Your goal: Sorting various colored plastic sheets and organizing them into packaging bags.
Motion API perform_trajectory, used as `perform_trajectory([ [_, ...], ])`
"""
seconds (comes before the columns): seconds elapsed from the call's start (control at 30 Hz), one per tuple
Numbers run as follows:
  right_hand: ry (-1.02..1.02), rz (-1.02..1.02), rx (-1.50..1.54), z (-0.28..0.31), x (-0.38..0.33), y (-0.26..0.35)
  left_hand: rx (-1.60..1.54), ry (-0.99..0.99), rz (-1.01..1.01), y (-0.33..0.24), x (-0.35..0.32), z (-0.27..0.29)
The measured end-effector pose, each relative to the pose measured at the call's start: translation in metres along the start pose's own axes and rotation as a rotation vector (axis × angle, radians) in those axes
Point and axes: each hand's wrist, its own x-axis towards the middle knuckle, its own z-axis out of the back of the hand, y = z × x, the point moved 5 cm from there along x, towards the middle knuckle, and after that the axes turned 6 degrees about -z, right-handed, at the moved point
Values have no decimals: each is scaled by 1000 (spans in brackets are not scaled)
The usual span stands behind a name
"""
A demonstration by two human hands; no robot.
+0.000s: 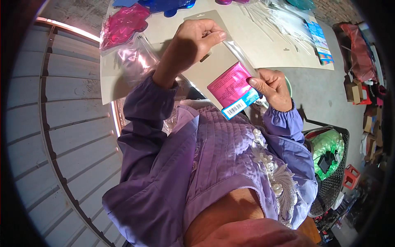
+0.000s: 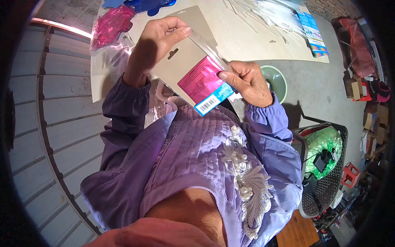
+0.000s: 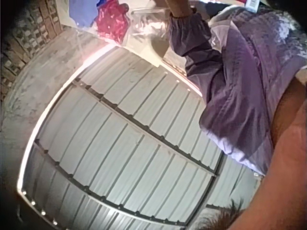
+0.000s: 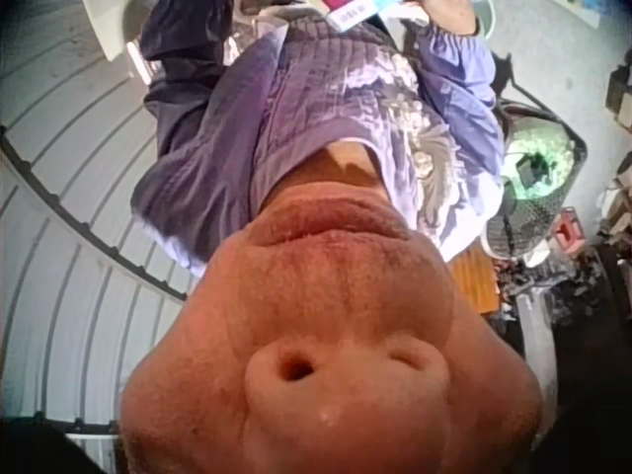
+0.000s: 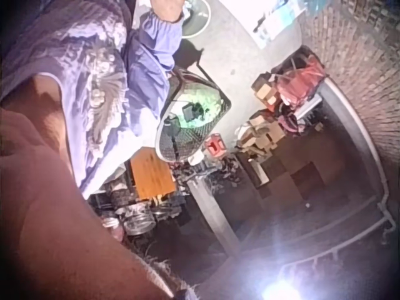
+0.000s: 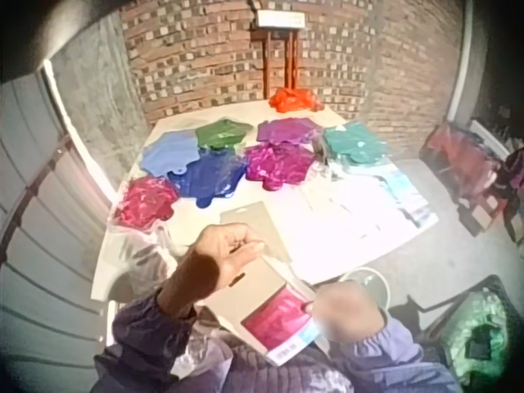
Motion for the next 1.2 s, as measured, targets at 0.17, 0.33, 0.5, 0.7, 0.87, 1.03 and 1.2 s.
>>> perform_trajectory([
  [0.17,-5,-3,-72,-2,-2,7,-15,24,52,8,2,0],
  [0.33,-5,12,-96,-3,-2,8,-149,-56,-84,-5,1,-2],
  [0.5,-7,4,-97,-3,-4,14,55,-3,-20,-10,1,2],
  [0.7,-21,24,-93,-6,-4,14,3,-60,-128,-8,3,-3],
  [0.87,-71,45,-70,-6,-7,13,-94,-173,-67,-14,0,-3],
  [1.03,-85,71,-101,1,-8,5,40,-112,-42,-12,-11,2],
  [1.2,-100,103,-183,-6,-9,13,247,-178,-138,-24,-17,2],
])
